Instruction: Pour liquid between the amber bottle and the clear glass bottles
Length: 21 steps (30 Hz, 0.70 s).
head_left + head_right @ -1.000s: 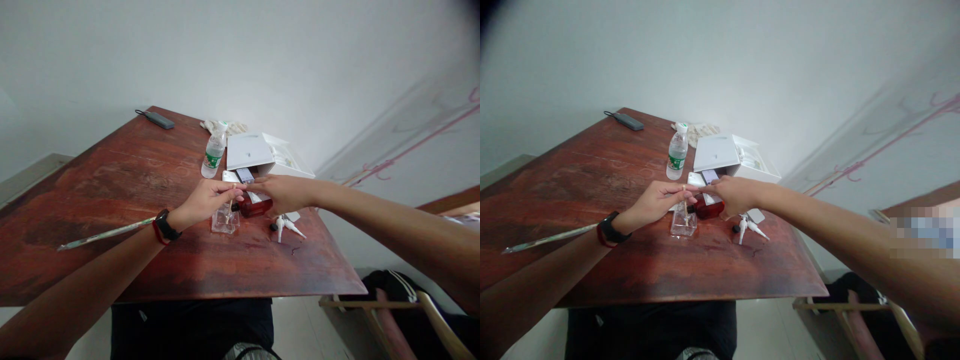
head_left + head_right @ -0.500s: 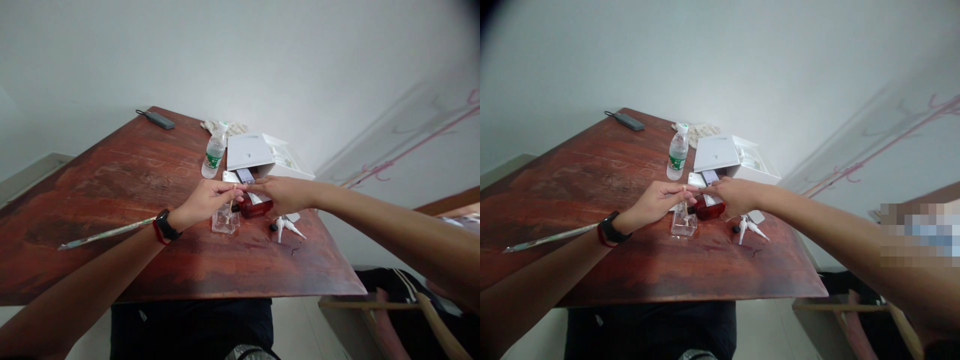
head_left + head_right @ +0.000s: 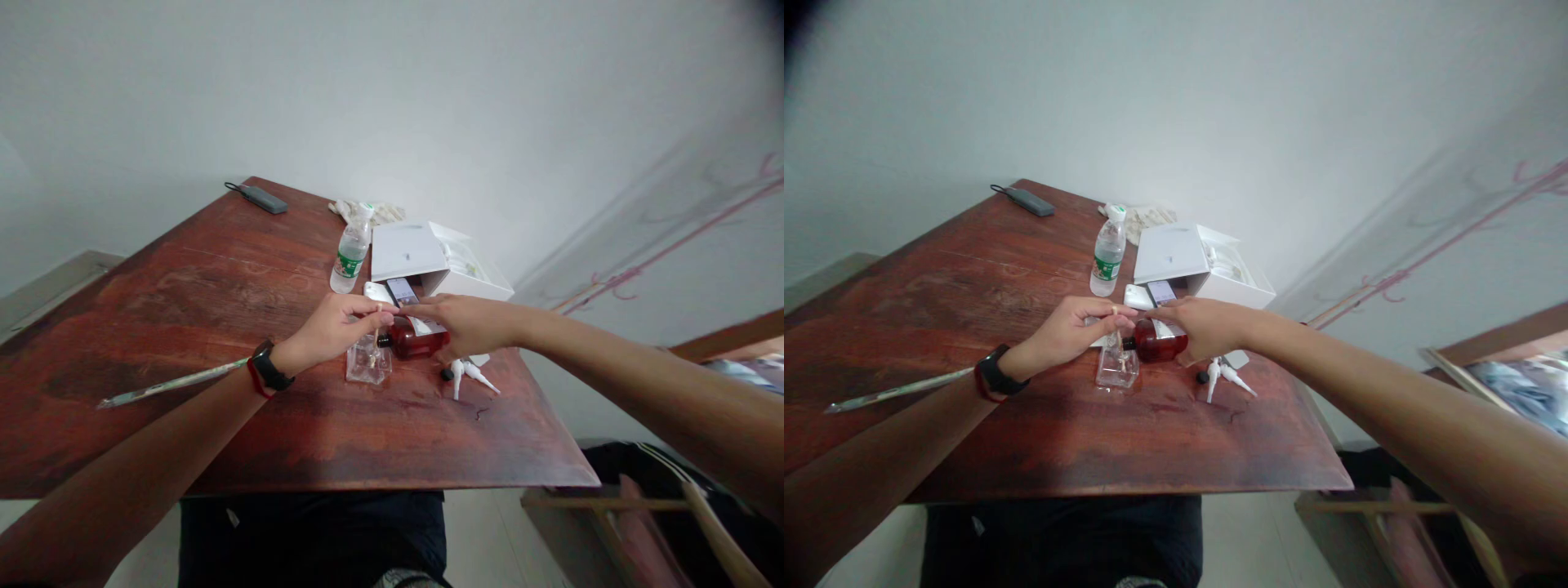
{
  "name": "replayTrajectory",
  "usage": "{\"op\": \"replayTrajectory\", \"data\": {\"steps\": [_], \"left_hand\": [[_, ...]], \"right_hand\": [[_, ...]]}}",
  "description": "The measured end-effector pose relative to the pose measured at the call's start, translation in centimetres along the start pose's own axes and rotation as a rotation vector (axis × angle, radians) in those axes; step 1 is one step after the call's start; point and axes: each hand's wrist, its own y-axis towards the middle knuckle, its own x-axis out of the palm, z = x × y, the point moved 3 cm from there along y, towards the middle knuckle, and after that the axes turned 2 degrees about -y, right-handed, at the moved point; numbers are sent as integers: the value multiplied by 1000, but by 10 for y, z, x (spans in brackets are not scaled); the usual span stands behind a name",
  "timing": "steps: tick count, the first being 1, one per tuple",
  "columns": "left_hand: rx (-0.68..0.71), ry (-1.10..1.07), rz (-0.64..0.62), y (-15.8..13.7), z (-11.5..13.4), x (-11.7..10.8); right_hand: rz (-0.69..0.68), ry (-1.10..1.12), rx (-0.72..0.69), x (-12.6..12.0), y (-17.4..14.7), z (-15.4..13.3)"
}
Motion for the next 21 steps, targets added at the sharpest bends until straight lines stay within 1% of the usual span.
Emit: {"op": "replayTrajectory", "data": {"steps": [5, 11, 17, 21], "left_hand": [[35, 12, -23, 0, 0, -2], [108, 45, -69, -2, -2, -6], [188, 55, -100, -1, -1, -11], [196, 67, -112, -1, -1, -12]], "right_hand": [[34, 35, -13, 1, -5, 3], [29, 54, 37, -8, -8, 2], [46, 77, -29, -9, -6, 4], [24, 87, 11, -6, -3, 3]]}}
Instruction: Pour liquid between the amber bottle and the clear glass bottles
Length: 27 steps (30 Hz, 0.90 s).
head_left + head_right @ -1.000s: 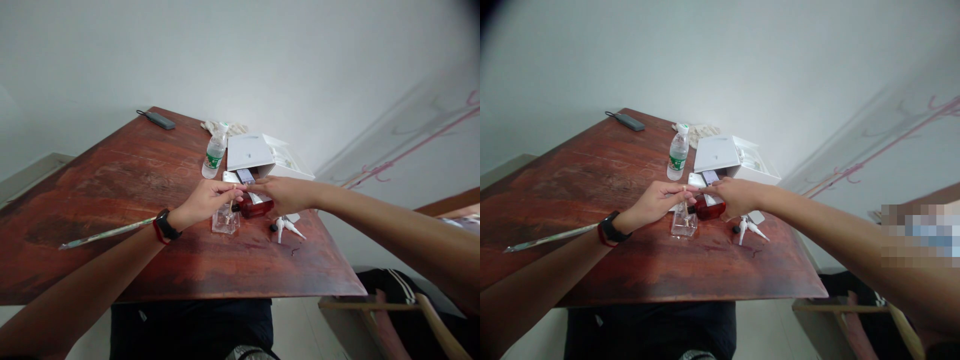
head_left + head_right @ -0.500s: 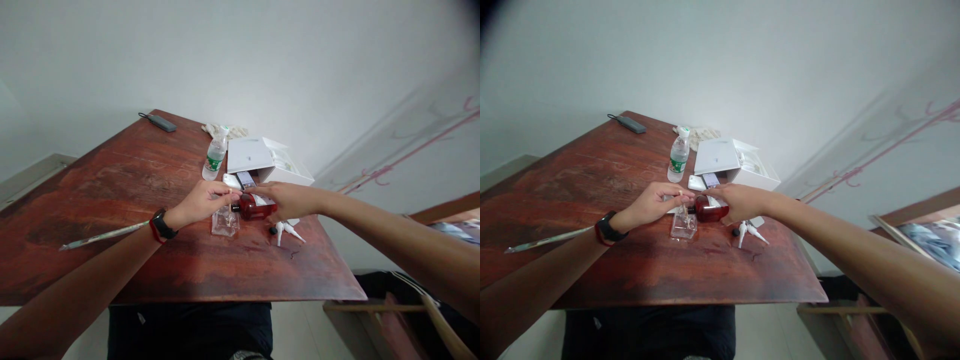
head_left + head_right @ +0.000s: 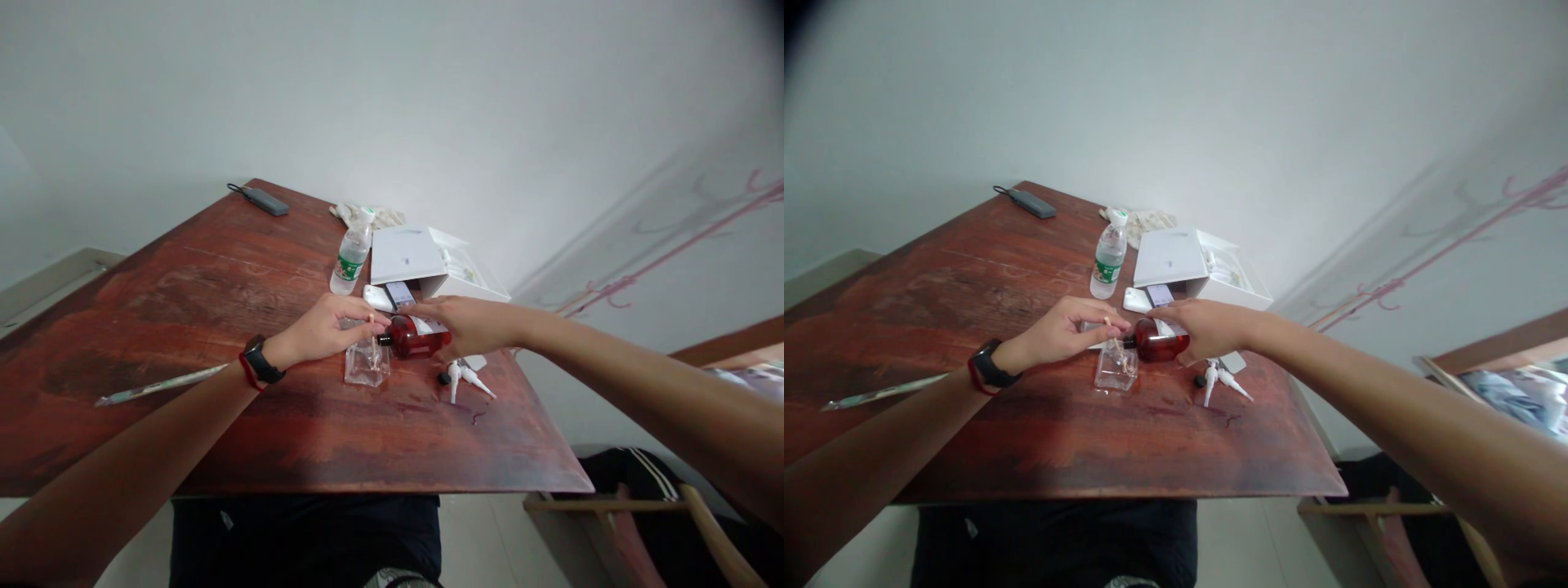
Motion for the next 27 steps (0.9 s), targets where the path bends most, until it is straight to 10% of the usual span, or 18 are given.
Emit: {"op": "replayTrajectory", "data": {"steps": [27], "left_hand": [[-12, 0, 168, 0, 8, -20]], "right_hand": [[-56, -6, -19, -10, 7, -9]]}}
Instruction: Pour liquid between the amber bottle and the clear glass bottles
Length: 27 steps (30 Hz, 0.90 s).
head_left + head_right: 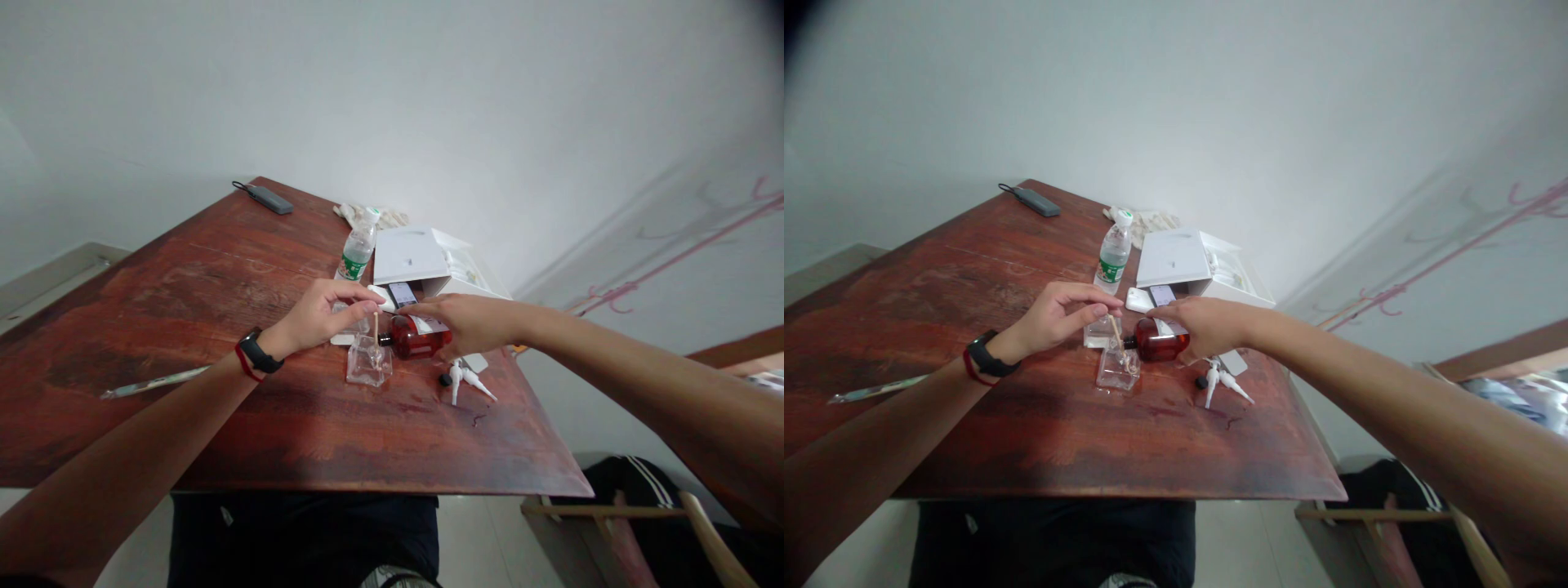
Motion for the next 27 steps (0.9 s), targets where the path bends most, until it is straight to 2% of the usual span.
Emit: {"op": "replayTrajectory", "data": {"steps": [12, 27], "left_hand": [[93, -52, 38, 2, 1, 2], [69, -33, 34, 1, 1, 4]], "right_hand": [[-34, -66, 10, -2, 1, 1], [-37, -81, 11, -3, 2, 1]]}}
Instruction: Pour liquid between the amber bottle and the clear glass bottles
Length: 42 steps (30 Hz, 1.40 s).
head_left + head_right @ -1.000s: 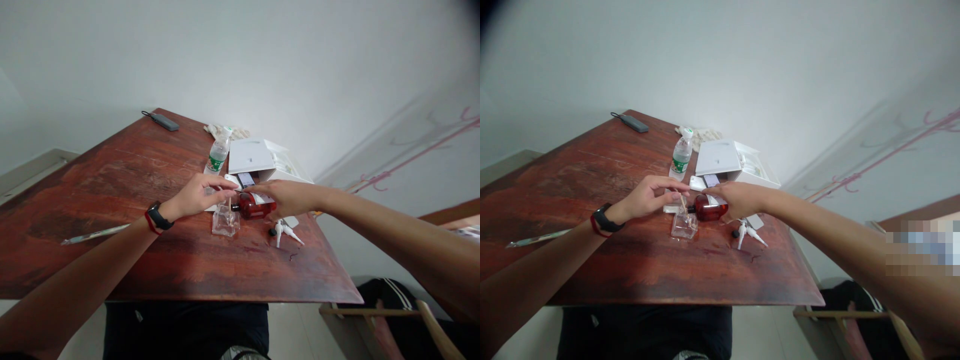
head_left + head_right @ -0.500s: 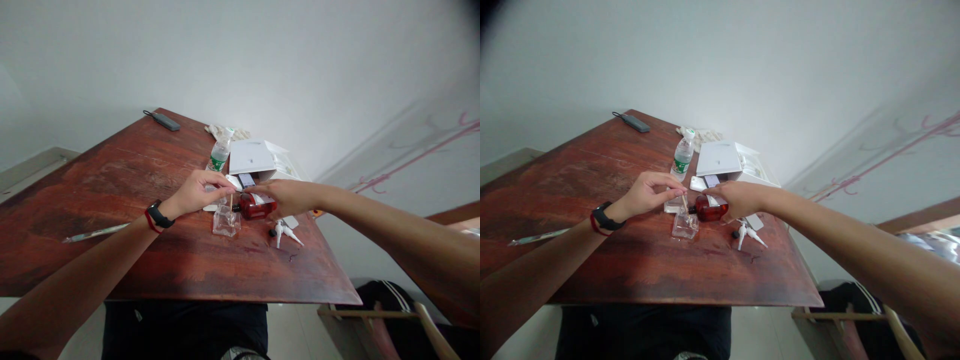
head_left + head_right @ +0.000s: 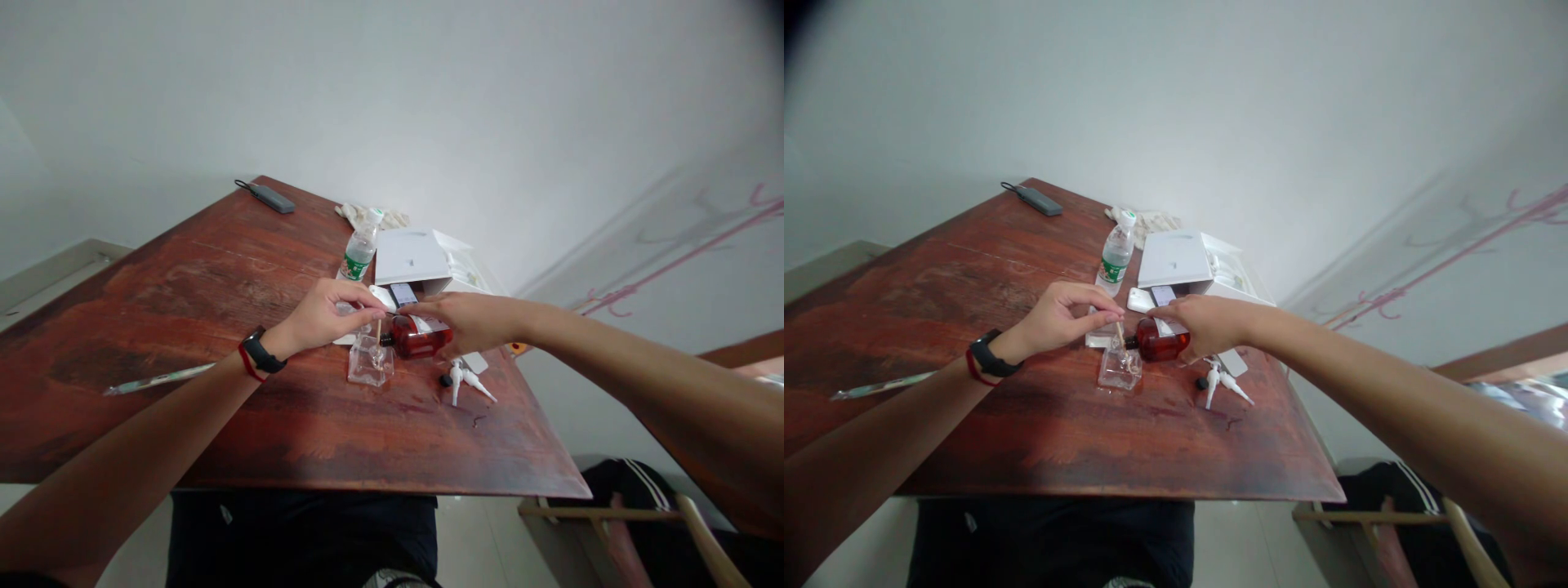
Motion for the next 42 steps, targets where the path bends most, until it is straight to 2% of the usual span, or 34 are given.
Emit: {"op": "replayTrajectory", "data": {"steps": [42], "left_hand": [[10, 15, 5, 0, -1, 0]], "right_hand": [[14, -69, -29, -6, 2, -3]]}}
